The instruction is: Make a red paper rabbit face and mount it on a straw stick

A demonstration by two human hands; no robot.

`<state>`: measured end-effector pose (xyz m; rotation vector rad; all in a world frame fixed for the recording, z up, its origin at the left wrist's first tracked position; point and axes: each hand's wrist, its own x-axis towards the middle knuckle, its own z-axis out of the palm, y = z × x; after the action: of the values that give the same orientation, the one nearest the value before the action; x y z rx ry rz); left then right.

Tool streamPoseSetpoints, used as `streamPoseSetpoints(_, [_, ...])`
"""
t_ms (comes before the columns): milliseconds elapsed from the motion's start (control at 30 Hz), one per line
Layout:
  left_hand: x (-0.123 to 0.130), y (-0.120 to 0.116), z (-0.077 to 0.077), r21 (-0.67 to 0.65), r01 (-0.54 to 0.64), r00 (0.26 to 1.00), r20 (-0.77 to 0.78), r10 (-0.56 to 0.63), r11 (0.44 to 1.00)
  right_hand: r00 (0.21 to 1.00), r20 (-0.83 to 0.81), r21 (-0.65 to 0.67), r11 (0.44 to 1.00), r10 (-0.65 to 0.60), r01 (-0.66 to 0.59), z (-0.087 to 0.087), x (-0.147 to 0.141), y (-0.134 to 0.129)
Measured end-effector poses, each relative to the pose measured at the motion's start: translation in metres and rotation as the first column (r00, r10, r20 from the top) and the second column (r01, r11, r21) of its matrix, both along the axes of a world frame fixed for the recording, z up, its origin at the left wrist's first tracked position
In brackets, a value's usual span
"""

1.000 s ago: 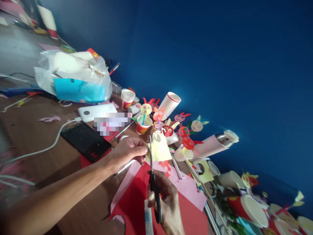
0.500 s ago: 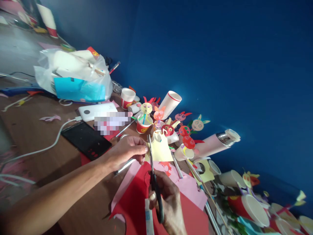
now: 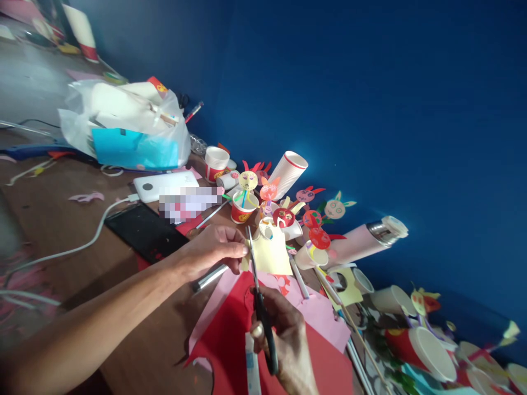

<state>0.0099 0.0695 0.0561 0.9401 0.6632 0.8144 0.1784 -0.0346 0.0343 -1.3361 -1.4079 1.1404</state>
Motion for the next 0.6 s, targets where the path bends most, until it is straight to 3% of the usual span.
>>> streamPoseSetpoints(333, [0.0009, -0.0007, -0.0007, 0.015, 0.041, 0.999, -0.002, -0.041, 0.999, 0.999, 0.034, 0.0, 0.999, 0.04, -0.04, -0.0035, 0.0035, 0.0006])
streamPoseSetpoints(600, [-0.0007, -0.0008, 0.0011, 0.012, 0.06, 0.998, 0.002, -0.06, 0.998, 0.999, 0.023, -0.029, 0.999, 0.036, -0.036, 0.0052, 0.0023, 0.0005])
